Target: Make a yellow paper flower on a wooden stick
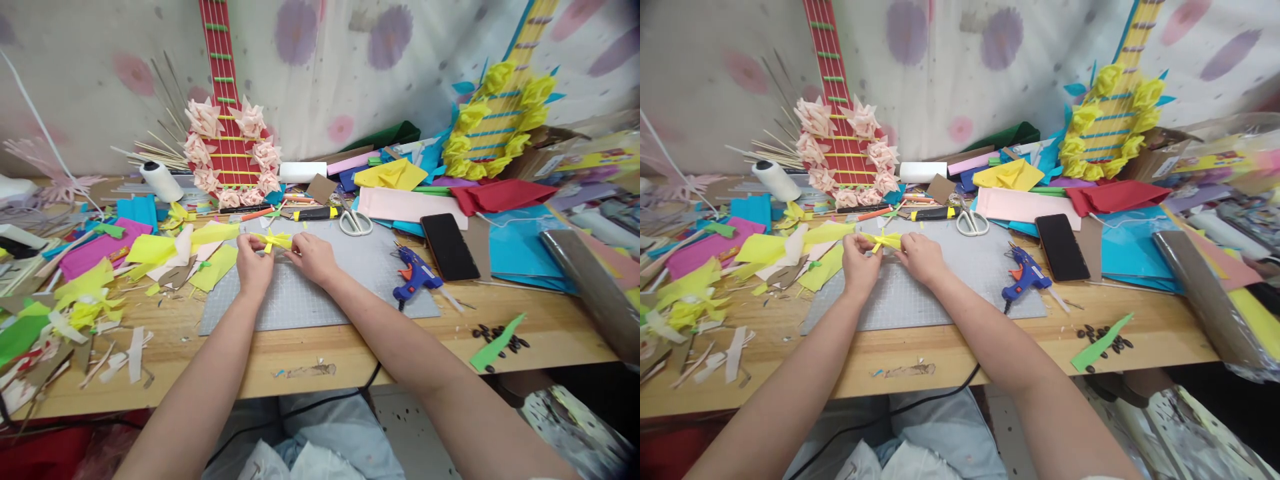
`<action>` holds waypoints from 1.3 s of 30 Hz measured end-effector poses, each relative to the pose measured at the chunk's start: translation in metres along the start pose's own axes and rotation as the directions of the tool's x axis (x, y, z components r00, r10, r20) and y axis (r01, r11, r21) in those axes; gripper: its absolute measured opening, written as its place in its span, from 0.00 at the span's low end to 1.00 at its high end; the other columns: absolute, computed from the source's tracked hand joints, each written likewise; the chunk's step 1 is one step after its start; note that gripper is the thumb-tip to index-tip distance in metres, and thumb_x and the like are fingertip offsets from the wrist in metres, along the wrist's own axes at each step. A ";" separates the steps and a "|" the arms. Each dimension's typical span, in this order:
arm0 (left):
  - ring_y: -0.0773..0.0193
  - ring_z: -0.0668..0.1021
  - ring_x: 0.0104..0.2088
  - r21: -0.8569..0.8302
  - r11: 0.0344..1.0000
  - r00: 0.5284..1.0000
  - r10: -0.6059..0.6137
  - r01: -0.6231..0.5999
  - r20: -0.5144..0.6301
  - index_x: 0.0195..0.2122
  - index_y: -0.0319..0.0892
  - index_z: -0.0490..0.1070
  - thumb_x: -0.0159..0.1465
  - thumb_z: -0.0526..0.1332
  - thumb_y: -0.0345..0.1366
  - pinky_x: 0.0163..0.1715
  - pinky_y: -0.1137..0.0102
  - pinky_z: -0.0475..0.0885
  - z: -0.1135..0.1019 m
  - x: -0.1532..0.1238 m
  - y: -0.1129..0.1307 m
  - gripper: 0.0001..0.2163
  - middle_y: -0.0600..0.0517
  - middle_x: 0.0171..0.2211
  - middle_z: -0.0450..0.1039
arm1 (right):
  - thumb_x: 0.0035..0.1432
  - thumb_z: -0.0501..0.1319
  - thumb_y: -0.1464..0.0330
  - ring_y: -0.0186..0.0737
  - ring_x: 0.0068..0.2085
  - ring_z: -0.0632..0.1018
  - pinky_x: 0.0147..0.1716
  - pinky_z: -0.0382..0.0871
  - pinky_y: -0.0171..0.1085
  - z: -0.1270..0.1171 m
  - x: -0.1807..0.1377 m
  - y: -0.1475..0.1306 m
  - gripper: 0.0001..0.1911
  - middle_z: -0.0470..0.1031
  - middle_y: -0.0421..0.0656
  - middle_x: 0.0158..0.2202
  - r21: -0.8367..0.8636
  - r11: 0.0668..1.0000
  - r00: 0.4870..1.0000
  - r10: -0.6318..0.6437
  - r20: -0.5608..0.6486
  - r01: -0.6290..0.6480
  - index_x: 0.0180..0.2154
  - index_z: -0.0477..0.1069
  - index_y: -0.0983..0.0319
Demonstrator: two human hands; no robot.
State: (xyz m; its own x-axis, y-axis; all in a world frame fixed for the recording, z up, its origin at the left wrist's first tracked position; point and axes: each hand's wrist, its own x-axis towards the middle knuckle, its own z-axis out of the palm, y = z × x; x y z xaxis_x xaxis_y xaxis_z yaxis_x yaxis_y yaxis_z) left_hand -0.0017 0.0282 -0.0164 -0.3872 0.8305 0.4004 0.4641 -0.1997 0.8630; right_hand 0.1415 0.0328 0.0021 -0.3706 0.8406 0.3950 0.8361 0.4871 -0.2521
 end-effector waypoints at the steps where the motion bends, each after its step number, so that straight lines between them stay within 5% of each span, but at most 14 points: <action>1: 0.68 0.72 0.29 -0.011 1.000 1.000 -0.005 0.005 -0.005 0.34 0.45 0.55 0.48 0.60 0.30 0.33 0.70 0.69 0.000 0.000 -0.001 0.15 0.57 0.27 0.64 | 0.55 0.56 0.61 0.38 0.34 0.68 0.27 0.51 0.34 0.000 0.000 0.000 0.09 0.70 0.43 0.33 -0.006 1.000 1.000 0.001 0.001 -0.001 0.33 0.65 0.61; 9: 0.71 0.71 0.27 -0.196 0.972 0.984 -0.150 0.130 -0.094 0.33 0.44 0.53 0.48 0.60 0.28 0.26 0.73 0.71 -0.007 0.017 -0.011 0.15 0.58 0.27 0.60 | 0.55 0.56 0.65 0.37 0.33 0.69 0.27 0.53 0.34 -0.006 -0.002 0.004 0.05 0.70 0.43 0.33 0.025 1.000 0.999 -0.015 0.041 0.014 0.32 0.65 0.61; 13: 0.73 0.69 0.26 -0.310 0.941 0.975 -0.183 0.137 -0.124 0.32 0.43 0.53 0.46 0.61 0.27 0.22 0.76 0.71 -0.013 0.026 -0.018 0.16 0.58 0.28 0.58 | 0.58 0.51 0.66 0.35 0.33 0.69 0.29 0.56 0.33 -0.006 0.000 0.015 0.07 0.69 0.43 0.35 0.198 0.977 0.994 0.092 -0.066 -0.077 0.34 0.64 0.61; 17: 0.72 0.69 0.27 -0.355 0.924 0.990 -0.127 0.140 0.060 0.32 0.43 0.55 0.45 0.62 0.28 0.21 0.76 0.71 -0.011 0.022 -0.013 0.16 0.58 0.27 0.59 | 0.56 0.51 0.63 0.33 0.30 0.68 0.30 0.58 0.32 -0.003 0.002 0.019 0.09 0.69 0.40 0.32 0.385 0.909 0.974 0.209 -0.085 -0.161 0.35 0.64 0.61; 23: 0.70 0.70 0.29 -0.418 0.894 0.941 -0.015 0.163 0.337 0.32 0.43 0.56 0.46 0.62 0.30 0.23 0.73 0.73 -0.002 0.014 -0.007 0.15 0.56 0.28 0.61 | 0.52 0.55 0.63 0.30 0.27 0.67 0.27 0.57 0.31 0.003 0.003 0.012 0.07 0.71 0.38 0.29 0.444 0.882 0.984 0.180 -0.003 -0.160 0.29 0.67 0.60; 27: 0.67 0.73 0.36 -0.348 0.931 0.970 -0.018 0.105 0.243 0.35 0.43 0.57 0.49 0.60 0.30 0.28 0.71 0.73 0.000 0.016 -0.008 0.15 0.52 0.35 0.64 | 0.50 0.55 0.66 0.30 0.25 0.67 0.25 0.55 0.31 0.006 0.002 0.012 0.06 0.69 0.36 0.24 0.442 0.865 0.963 0.268 -0.010 -0.236 0.26 0.66 0.61; 30: 0.65 0.72 0.40 -0.184 0.978 0.990 0.114 -0.096 0.088 0.38 0.43 0.58 0.49 0.60 0.28 0.33 0.71 0.73 -0.003 0.013 -0.002 0.16 0.50 0.39 0.64 | 0.48 0.56 0.64 0.30 0.24 0.67 0.24 0.54 0.31 0.004 0.003 0.013 0.06 0.69 0.36 0.23 0.432 0.843 0.929 0.368 -0.026 -0.322 0.26 0.66 0.61; 34: 0.63 0.70 0.43 -0.063 0.929 0.914 0.369 -0.363 0.169 0.41 0.43 0.58 0.48 0.61 0.28 0.41 0.66 0.71 -0.004 0.001 0.009 0.19 0.49 0.41 0.63 | 0.47 0.56 0.64 0.30 0.23 0.66 0.24 0.53 0.31 0.002 0.004 0.013 0.06 0.68 0.36 0.22 0.408 0.834 0.908 0.419 -0.032 -0.371 0.25 0.66 0.61; 39: 0.65 0.73 0.37 0.042 0.970 0.949 0.225 -0.240 0.222 0.39 0.43 0.59 0.52 0.60 0.33 0.38 0.67 0.71 0.003 -0.004 0.012 0.15 0.51 0.37 0.67 | 0.47 0.56 0.64 0.30 0.24 0.66 0.24 0.53 0.31 0.000 0.002 0.011 0.06 0.67 0.36 0.22 0.405 0.866 0.942 0.333 -0.033 -0.292 0.25 0.66 0.61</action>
State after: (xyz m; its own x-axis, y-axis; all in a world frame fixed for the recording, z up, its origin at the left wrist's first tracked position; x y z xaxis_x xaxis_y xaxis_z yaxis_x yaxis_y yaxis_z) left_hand 0.0078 0.0246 -0.0086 -0.0858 0.8583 0.5060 0.5764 -0.3715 0.7279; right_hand 0.1502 0.0397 0.0004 -0.0572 0.9467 0.3170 0.6691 0.2721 -0.6916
